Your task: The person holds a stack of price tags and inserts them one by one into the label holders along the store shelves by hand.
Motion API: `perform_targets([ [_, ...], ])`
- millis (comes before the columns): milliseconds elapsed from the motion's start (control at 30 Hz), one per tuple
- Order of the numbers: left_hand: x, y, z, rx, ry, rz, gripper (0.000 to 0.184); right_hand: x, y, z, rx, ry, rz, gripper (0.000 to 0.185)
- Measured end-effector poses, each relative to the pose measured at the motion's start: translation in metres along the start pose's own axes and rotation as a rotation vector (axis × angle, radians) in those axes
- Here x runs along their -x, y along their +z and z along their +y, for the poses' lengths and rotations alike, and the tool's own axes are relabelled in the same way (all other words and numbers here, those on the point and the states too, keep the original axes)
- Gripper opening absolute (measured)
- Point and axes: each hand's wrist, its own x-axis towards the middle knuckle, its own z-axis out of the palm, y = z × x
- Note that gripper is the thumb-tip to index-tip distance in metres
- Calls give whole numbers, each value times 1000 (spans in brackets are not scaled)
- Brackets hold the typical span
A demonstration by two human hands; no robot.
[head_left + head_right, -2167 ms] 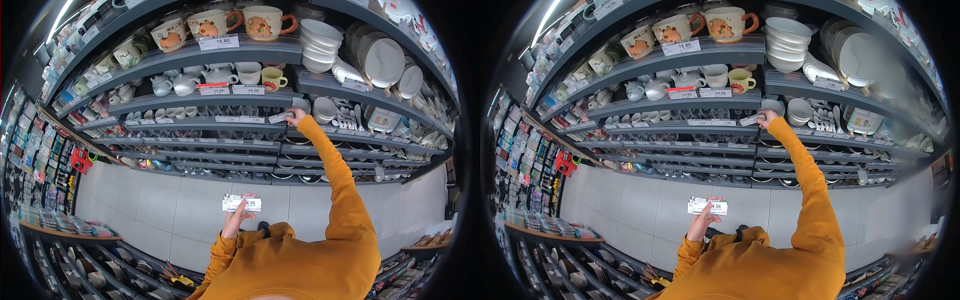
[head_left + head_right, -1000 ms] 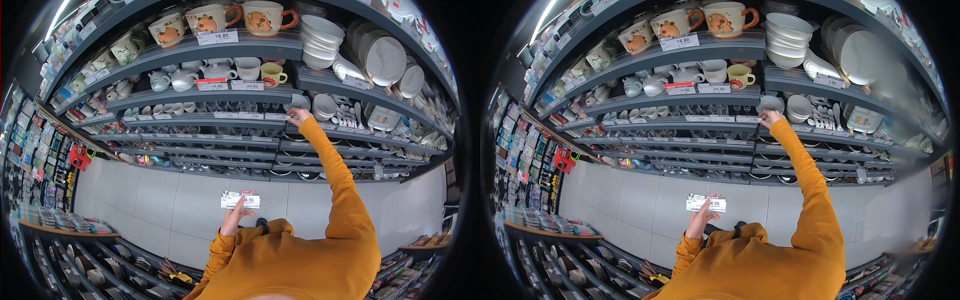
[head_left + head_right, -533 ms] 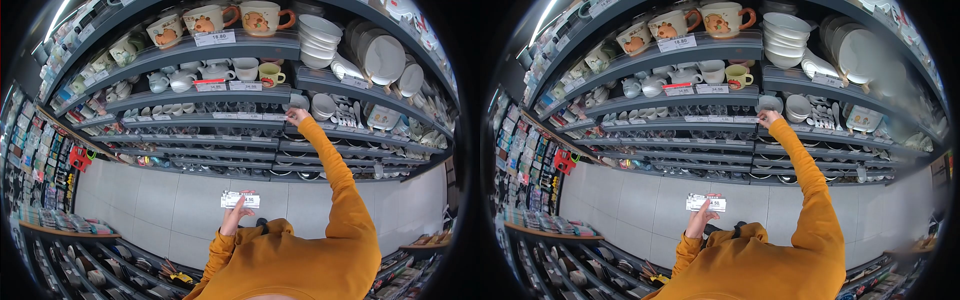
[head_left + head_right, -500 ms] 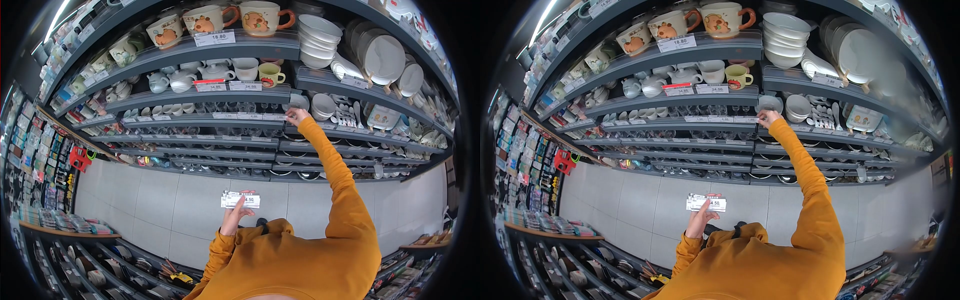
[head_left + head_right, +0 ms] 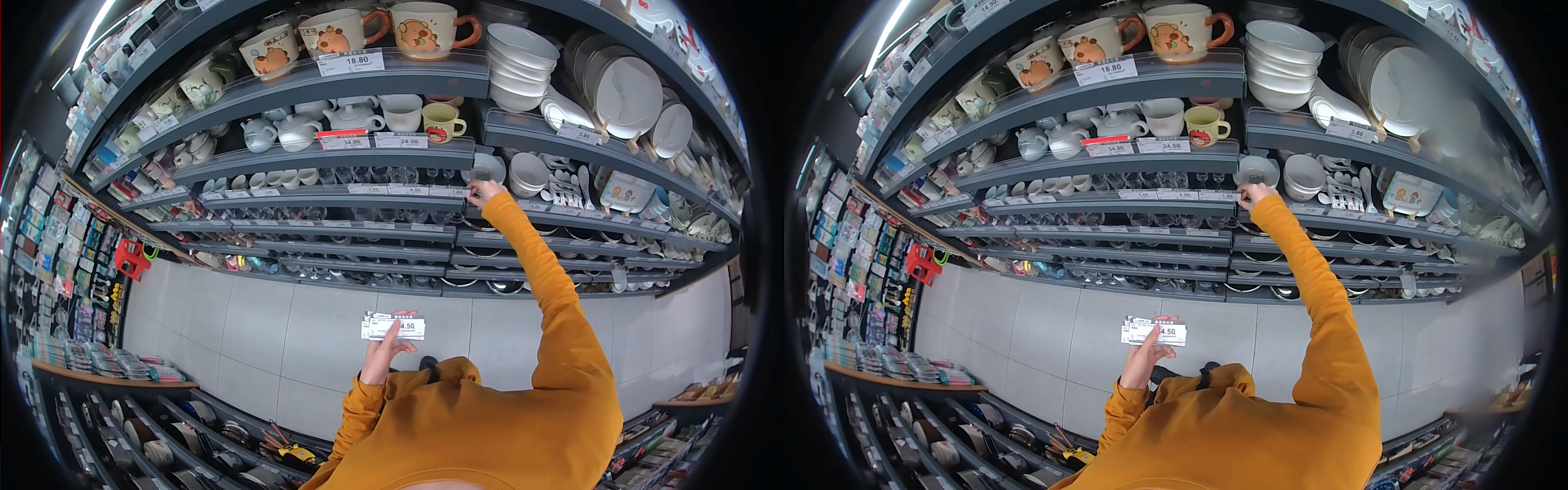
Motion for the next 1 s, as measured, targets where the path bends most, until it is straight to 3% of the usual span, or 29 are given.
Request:
perform_targets([
  [300, 0, -1, -3, 8, 4, 8, 35, 2, -14, -13, -334, 201, -22, 20],
  [500, 0, 1, -2, 1, 0, 5, 35, -2, -6, -2, -373, 120, 33, 17],
  [600, 0, 1, -2, 3, -1, 7, 34, -4, -15, -4, -439, 221, -53, 18],
  [1000, -1, 3, 0, 3, -4, 19, 33, -12, -2, 5, -681, 147, 32, 22],
])
